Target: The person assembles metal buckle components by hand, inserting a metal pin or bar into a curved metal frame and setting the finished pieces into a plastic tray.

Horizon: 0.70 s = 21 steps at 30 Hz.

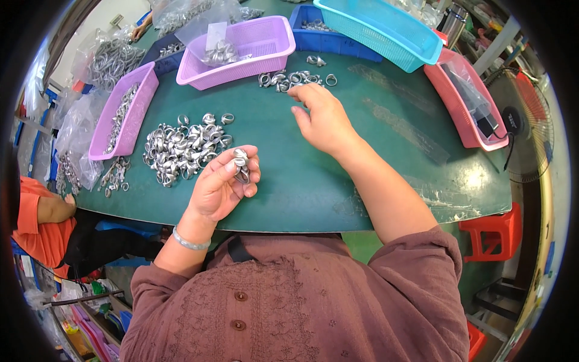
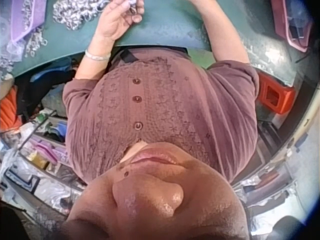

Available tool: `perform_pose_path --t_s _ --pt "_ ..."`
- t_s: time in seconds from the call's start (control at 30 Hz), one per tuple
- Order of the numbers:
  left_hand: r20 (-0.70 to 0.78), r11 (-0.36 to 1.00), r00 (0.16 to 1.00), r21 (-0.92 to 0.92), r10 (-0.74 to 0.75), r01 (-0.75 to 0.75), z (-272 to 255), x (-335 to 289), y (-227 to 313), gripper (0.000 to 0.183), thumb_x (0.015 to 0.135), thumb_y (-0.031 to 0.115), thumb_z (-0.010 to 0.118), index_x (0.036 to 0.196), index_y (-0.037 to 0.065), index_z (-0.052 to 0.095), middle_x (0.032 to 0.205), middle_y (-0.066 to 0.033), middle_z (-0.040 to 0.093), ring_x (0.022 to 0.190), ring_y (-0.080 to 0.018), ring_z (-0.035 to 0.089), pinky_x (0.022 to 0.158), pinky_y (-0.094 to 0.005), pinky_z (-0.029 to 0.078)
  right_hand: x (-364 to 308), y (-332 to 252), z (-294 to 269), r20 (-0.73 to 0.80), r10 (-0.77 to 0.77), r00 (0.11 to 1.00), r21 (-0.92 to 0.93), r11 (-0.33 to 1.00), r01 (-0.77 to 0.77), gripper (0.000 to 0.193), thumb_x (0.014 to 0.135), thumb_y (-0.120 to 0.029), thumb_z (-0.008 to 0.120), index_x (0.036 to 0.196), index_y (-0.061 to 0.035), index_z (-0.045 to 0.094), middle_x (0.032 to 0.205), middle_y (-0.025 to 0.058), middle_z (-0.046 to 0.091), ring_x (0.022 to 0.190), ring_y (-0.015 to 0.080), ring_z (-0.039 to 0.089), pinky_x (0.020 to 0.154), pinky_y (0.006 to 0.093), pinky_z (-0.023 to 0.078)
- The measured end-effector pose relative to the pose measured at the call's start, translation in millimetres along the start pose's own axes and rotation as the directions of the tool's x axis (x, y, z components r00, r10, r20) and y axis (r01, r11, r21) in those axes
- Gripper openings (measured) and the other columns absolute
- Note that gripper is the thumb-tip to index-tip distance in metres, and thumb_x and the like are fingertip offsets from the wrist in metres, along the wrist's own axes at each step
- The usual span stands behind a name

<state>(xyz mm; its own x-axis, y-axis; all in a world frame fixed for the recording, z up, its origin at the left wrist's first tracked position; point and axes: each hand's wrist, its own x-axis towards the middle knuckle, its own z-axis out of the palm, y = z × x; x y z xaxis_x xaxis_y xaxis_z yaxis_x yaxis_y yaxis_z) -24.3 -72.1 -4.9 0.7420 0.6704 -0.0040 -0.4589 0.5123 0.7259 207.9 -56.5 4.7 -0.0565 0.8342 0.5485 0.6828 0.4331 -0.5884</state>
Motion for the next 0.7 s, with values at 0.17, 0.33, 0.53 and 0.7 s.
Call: perform_pose_path --t_s 0.17,0.33,0.53,0.7 --pt "-0.054 0.99 0.998 -0.142 -0.014 0.006 -0.5 0.3 5.2 0.028 0.087 0.016 0.051 0.111 0.002 0.05 0.097 -0.0089 0.056 0.083 -0.0171 0.056 0.059 -0.0261 0.045 -2.1 8.3 4.1 0.072 0.103 0.992 -0.085 0.992 -0.096 0.021 0.074 -0.004 0.057 0.095 -0.002 0.057 0.093 0.0131 0.056 0.09 0.0311 0.054 0.078 0.0375 0.044" --pt "-0.266 0.954 0.952 0.291 0.15 -0.07 -3.5 5.7 3.1 0.013 0.084 0.008 0.055 0.097 0.005 0.056 0.086 -0.0045 0.056 0.073 -0.0125 0.055 0.056 -0.0215 0.043 -4.0 12.3 3.2 0.122 0.152 0.981 -0.15 0.98 -0.133 0.02 0.075 -0.007 0.058 0.094 -0.0021 0.058 0.096 0.0123 0.056 0.094 0.0303 0.052 0.081 0.0378 0.043" --pt "0.288 -0.217 0.763 0.956 0.579 -0.196 -13.4 21.9 17.6 0.015 0.073 -0.003 0.06 0.087 0.002 0.059 0.088 -0.0084 0.054 0.072 -0.0197 0.053 0.064 -0.0273 0.044 -3.9 10.6 2.1 0.135 0.163 0.977 -0.193 0.972 -0.135 0.02 0.075 -0.009 0.058 0.094 -0.0024 0.059 0.096 0.0119 0.056 0.095 0.03 0.052 0.082 0.0379 0.043" --pt "0.398 -0.403 0.802 0.889 0.444 -0.218 -23.1 26.2 17.1 0.019 0.069 -0.005 0.059 0.087 0.002 0.06 0.092 -0.0108 0.054 0.083 -0.0283 0.05 0.073 -0.0347 0.042 -3.7 11.8 1.3 0.169 0.174 0.97 -0.211 0.968 -0.137 0.02 0.075 -0.011 0.058 0.094 -0.0026 0.059 0.095 0.0123 0.056 0.094 0.0303 0.051 0.082 0.0383 0.043"
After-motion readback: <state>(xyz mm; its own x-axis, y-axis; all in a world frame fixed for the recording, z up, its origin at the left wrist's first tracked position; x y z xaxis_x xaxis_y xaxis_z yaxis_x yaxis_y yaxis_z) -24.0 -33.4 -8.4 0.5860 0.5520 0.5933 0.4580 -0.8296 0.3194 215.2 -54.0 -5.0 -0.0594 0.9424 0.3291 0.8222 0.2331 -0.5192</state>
